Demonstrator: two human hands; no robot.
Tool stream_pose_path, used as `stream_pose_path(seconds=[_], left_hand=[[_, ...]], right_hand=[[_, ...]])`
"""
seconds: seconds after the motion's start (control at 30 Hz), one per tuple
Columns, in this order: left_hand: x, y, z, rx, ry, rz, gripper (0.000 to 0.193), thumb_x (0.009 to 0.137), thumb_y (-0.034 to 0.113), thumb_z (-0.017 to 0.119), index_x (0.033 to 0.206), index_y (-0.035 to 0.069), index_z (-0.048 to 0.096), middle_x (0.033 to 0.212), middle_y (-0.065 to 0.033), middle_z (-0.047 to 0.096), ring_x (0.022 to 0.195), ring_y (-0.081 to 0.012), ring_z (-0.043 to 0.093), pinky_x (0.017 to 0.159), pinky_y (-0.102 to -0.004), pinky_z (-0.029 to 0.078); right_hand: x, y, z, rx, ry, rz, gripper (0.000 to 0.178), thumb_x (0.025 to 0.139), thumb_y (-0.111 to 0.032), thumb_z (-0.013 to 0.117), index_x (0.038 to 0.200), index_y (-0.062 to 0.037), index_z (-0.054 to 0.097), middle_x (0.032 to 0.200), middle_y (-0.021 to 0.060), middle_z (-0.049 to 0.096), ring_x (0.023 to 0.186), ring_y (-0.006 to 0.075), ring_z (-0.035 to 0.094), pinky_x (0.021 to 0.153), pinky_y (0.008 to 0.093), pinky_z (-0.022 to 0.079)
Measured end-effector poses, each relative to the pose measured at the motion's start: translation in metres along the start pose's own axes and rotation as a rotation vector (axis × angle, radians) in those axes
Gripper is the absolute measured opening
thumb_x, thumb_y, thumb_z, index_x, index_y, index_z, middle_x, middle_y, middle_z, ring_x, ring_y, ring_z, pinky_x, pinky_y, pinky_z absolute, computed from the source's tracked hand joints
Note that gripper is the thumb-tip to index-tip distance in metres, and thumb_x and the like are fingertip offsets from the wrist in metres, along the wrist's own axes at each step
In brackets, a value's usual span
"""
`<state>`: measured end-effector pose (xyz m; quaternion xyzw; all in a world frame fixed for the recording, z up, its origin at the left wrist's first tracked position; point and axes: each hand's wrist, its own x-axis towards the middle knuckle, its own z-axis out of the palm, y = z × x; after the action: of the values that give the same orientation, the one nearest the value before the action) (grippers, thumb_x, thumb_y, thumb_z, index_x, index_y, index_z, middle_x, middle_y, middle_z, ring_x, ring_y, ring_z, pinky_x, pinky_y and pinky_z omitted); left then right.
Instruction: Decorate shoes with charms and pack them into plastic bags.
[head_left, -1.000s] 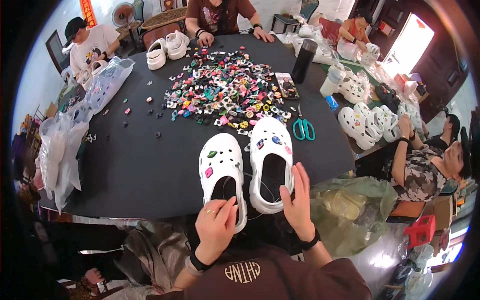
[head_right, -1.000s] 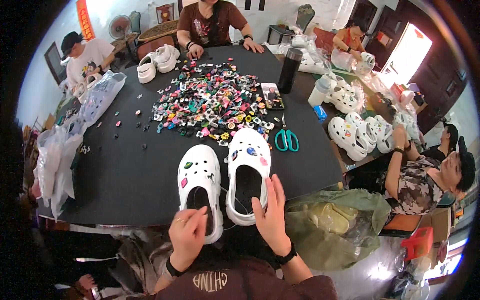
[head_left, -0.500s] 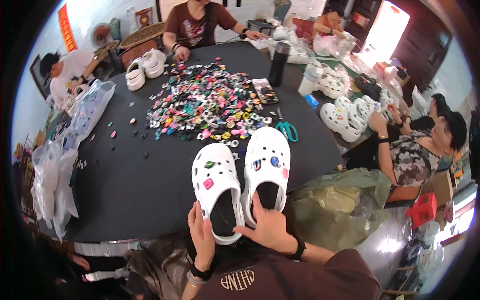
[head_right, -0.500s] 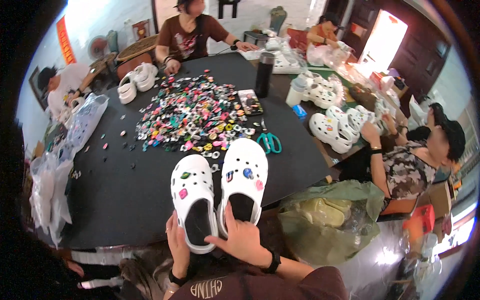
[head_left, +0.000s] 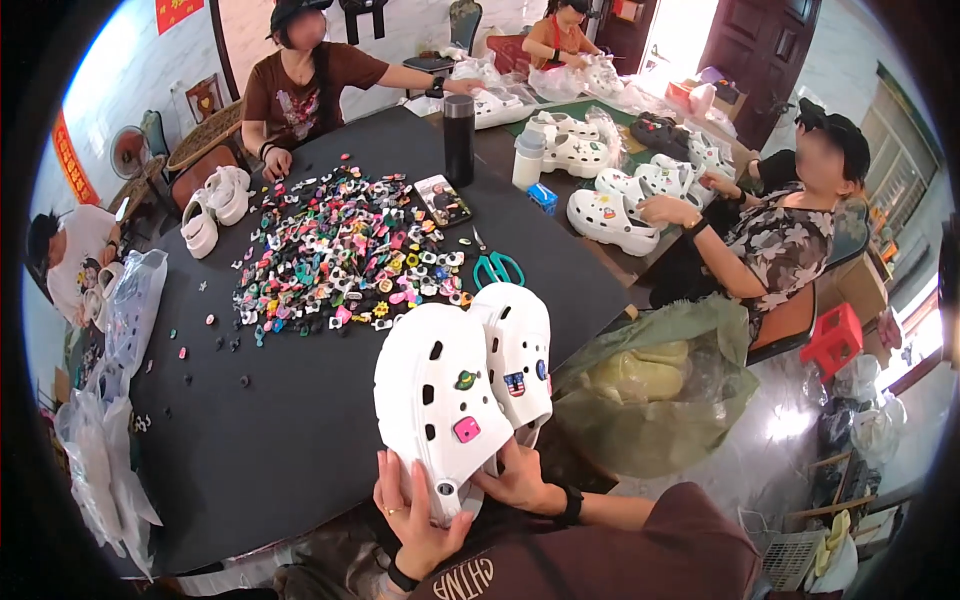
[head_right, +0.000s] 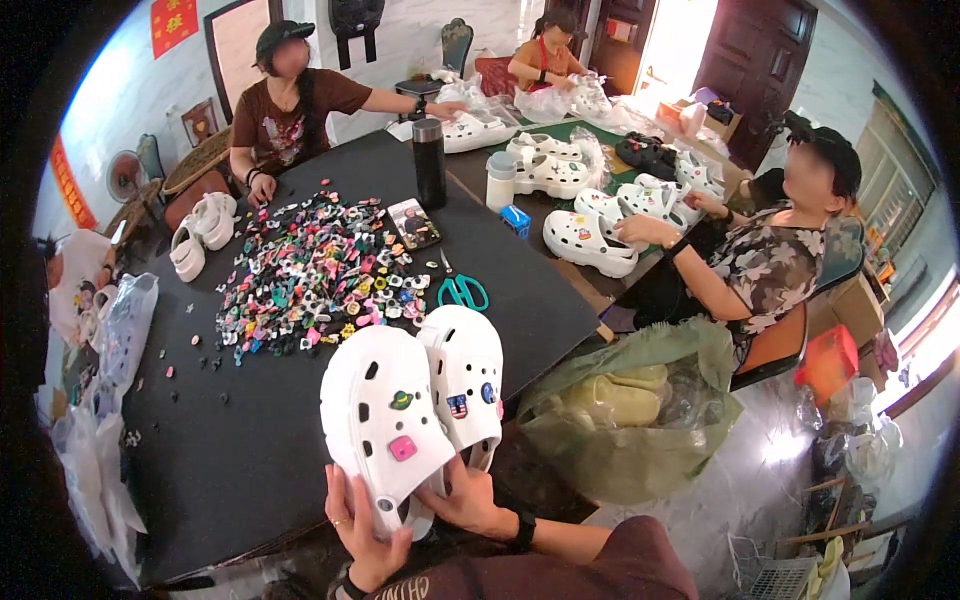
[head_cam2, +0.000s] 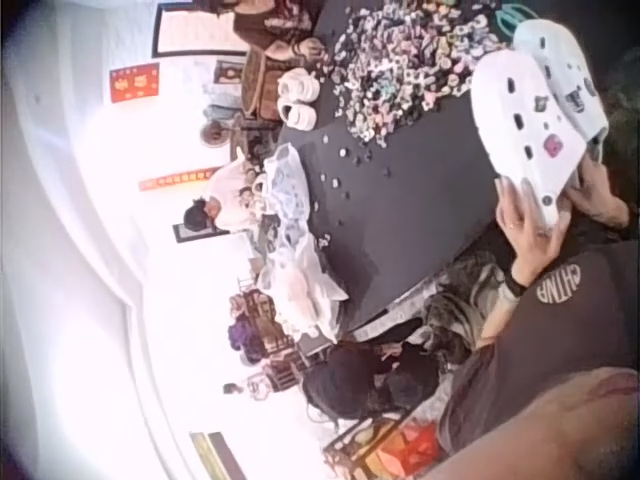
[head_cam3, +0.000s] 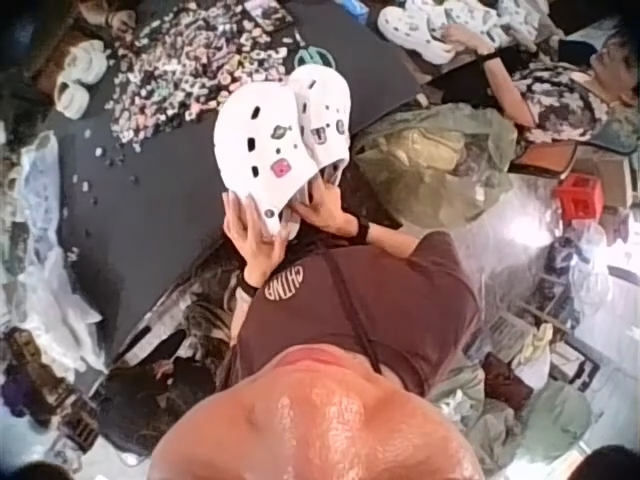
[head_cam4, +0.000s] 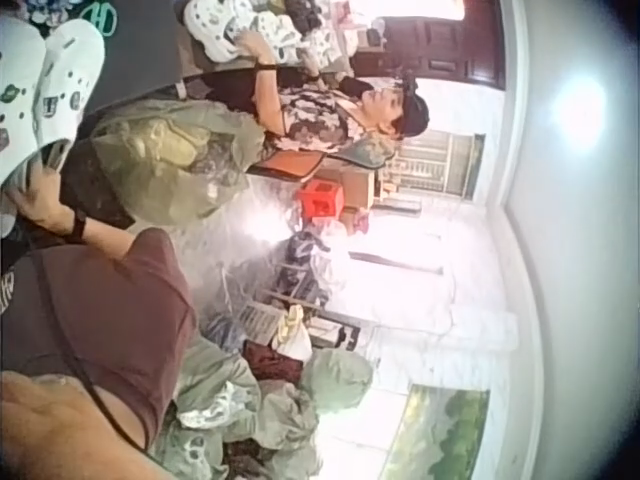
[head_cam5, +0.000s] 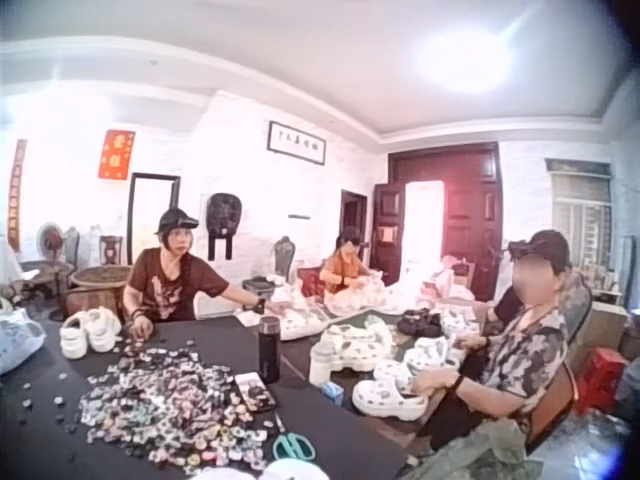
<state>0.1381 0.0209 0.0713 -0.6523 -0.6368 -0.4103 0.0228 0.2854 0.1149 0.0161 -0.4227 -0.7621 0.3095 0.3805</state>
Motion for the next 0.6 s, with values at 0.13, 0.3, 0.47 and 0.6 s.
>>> stream_pose_path(seconds=[0.13, 0.3, 0.47, 0.6], left_hand=[[0.007, 0.003, -0.015, -0.396, -0.075, 0.026, 0.070, 0.083, 0.046, 0.052, 0.125, -0.009, 0.045, 0.125, -0.0315, 0.046, 0.118, -0.0454, 0.044, 0.094, -0.0490, 0.035], [0.036, -0.017, -0.013, -0.039, 0.141, -0.146, 0.043, 0.087, 0.015, 0.050, 0.123, -0.008, 0.046, 0.127, -0.0247, 0.047, 0.119, -0.0402, 0.044, 0.097, -0.0446, 0.035], [0.023, -0.106, 0.021, 0.382, 0.091, -0.302, 0.037, 0.087, 0.013, 0.055, 0.122, 0.001, 0.051, 0.126, -0.0158, 0.050, 0.125, -0.0345, 0.040, 0.099, -0.0437, 0.032], [0.017, -0.110, 0.029, 0.449, 0.052, -0.335, 0.033, 0.086, 0.015, 0.056, 0.116, 0.002, 0.055, 0.126, -0.0141, 0.051, 0.124, -0.0335, 0.041, 0.099, -0.0434, 0.033]], right_hand=[[-0.001, 0.006, -0.021, 0.345, 0.018, 0.025, 0.071, 0.075, -0.019, 0.070, 0.131, 0.0048, 0.033, 0.101, 0.0165, 0.062, 0.095, 0.0190, 0.062, 0.079, 0.0303, 0.049], [-0.002, 0.037, -0.059, 1.274, 0.003, 0.497, 0.045, 0.085, -0.003, 0.051, 0.127, 0.0031, 0.040, 0.119, 0.0116, 0.053, 0.109, 0.0190, 0.052, 0.090, 0.0341, 0.045], [0.003, 0.092, -0.127, 0.859, 0.175, 0.315, 0.051, 0.081, -0.003, 0.055, 0.129, 0.0023, 0.039, 0.122, 0.0127, 0.051, 0.110, 0.0203, 0.052, 0.091, 0.0351, 0.044], [0.061, 0.138, -0.197, 0.538, 0.242, 0.163, 0.056, 0.078, -0.004, 0.057, 0.130, 0.0017, 0.038, 0.124, 0.0135, 0.050, 0.110, 0.0214, 0.052, 0.092, 0.0358, 0.043]])
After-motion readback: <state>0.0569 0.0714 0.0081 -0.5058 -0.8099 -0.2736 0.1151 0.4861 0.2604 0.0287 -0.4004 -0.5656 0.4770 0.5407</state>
